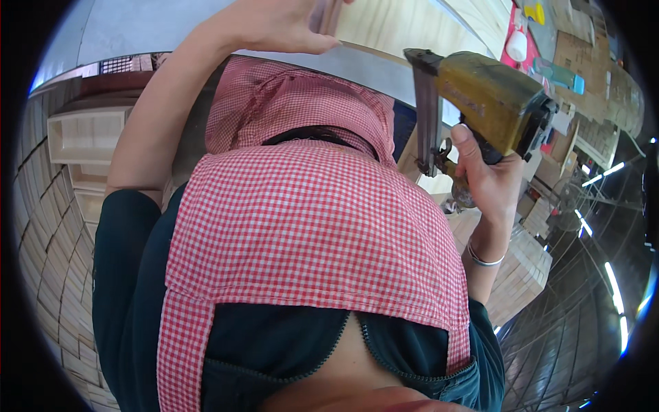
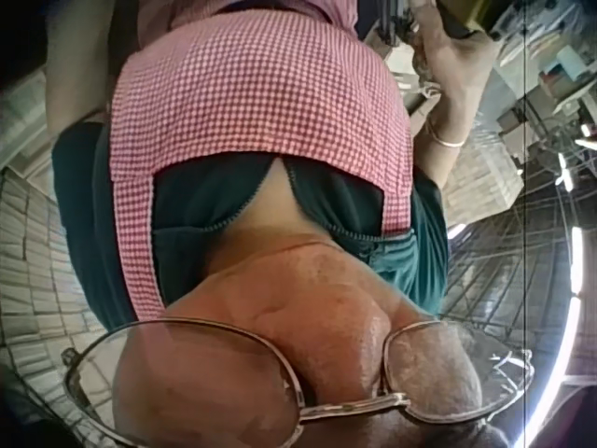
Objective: Assembling small wooden boxes using glue and a pneumatic nail gun.
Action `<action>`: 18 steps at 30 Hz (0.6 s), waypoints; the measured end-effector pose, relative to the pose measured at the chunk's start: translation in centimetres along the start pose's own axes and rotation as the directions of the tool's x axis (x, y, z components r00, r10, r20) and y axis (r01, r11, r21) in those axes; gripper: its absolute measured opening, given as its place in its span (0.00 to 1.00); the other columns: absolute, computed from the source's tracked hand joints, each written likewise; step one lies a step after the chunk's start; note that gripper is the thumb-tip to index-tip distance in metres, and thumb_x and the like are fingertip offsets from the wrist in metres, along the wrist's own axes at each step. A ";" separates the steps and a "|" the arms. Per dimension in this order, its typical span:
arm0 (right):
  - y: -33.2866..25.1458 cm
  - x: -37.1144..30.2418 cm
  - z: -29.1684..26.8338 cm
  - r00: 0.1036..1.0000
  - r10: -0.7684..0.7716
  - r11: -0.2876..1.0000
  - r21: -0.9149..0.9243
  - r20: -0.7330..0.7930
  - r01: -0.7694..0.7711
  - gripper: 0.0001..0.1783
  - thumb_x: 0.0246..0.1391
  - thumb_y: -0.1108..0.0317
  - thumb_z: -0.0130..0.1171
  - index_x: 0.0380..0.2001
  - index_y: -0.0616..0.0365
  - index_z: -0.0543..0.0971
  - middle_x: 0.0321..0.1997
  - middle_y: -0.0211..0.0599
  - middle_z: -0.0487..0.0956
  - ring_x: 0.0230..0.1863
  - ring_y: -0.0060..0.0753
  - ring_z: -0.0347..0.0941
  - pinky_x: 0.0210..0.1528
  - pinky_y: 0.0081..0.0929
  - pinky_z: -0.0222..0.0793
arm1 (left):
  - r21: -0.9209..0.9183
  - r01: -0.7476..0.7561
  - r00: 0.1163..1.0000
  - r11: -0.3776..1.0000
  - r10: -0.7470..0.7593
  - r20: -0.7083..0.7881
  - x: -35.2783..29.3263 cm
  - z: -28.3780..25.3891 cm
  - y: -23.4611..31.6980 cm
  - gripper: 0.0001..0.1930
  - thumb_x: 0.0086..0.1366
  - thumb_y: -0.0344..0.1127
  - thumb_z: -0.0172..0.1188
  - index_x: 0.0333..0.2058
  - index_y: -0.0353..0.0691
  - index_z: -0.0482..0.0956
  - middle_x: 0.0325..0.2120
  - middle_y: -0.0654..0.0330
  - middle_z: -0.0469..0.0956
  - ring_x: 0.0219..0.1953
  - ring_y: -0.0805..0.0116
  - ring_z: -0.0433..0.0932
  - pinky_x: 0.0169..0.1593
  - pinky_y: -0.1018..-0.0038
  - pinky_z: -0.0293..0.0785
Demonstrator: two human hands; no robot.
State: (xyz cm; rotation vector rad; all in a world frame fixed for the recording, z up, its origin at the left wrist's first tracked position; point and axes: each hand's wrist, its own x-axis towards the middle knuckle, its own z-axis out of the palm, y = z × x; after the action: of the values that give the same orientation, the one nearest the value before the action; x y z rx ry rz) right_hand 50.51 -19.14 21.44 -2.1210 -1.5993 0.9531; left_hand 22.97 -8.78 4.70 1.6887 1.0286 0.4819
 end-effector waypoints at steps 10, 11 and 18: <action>-1.4 0.5 3.5 0.971 -0.197 0.980 0.071 0.136 0.188 0.16 0.54 0.62 0.74 0.38 0.61 0.82 0.18 0.28 0.76 0.16 0.18 0.68 0.17 0.14 0.58 | -0.048 -0.041 0.999 0.998 0.041 -0.006 -0.3 0.3 0.1 0.26 0.43 0.33 0.70 0.39 0.40 0.65 0.54 0.45 0.65 0.53 0.47 0.67 0.56 0.63 0.67; -1.4 0.6 3.6 0.971 -0.197 0.980 0.070 0.138 0.189 0.16 0.54 0.62 0.74 0.38 0.61 0.82 0.18 0.28 0.76 0.16 0.18 0.68 0.17 0.14 0.58 | -0.050 -0.041 0.999 0.998 0.040 -0.007 -0.3 0.3 0.2 0.26 0.43 0.33 0.70 0.39 0.40 0.65 0.54 0.45 0.65 0.53 0.47 0.67 0.56 0.63 0.67; -2.2 0.1 3.9 0.981 -0.130 0.990 0.068 0.147 0.122 0.18 0.53 0.65 0.73 0.42 0.64 0.80 0.30 0.36 0.81 0.27 0.27 0.75 0.26 0.19 0.68 | -0.072 -0.048 0.999 0.996 0.048 -0.004 -0.4 0.3 0.6 0.26 0.43 0.33 0.70 0.39 0.40 0.65 0.54 0.45 0.65 0.53 0.48 0.67 0.57 0.62 0.67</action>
State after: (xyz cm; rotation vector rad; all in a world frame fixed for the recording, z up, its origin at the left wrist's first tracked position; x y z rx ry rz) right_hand 46.33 -18.83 19.93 -1.9234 -1.7320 1.1268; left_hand 23.24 -9.31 5.22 1.6520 0.9628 0.5465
